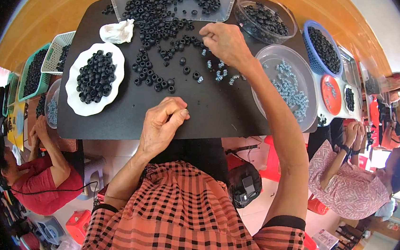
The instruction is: The person assembles small parts by picking up black plastic pieces and light blue coils from the table and trays and inserting the coils into the black pieces by hand.
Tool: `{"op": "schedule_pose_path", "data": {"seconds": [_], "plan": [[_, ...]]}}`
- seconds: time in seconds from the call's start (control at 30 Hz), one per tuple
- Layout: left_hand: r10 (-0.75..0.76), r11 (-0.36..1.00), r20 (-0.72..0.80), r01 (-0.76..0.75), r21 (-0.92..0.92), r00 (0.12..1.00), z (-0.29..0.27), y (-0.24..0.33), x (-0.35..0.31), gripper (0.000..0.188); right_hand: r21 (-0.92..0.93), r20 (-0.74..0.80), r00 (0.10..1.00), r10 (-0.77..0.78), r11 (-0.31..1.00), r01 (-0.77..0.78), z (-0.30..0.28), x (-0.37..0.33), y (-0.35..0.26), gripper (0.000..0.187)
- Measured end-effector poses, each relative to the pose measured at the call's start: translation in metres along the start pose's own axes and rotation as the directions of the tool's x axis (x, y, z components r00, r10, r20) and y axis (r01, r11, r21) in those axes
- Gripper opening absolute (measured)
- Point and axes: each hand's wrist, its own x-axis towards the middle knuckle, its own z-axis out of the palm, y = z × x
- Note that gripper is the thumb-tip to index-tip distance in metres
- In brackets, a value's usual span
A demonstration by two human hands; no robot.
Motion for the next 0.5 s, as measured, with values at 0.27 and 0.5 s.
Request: {"op": "schedule_pose_path", "data": {"seconds": [0.27,0.5], "plan": [[0.007,0.999,0.012,-0.007,0.031,1.000,-0.002,0.000,0.001,0.016,0.073,0.185,0.981,-0.055,0.996,0.042,0.019,0.008,-0.012,0.018],[0.008,1.000,0.027,-0.008,0.029,1.000,-0.003,0.001,0.002,0.018,0.051,0.134,0.991,-0.001,0.999,-0.006,0.002,0.004,-0.015,0.018]]}}
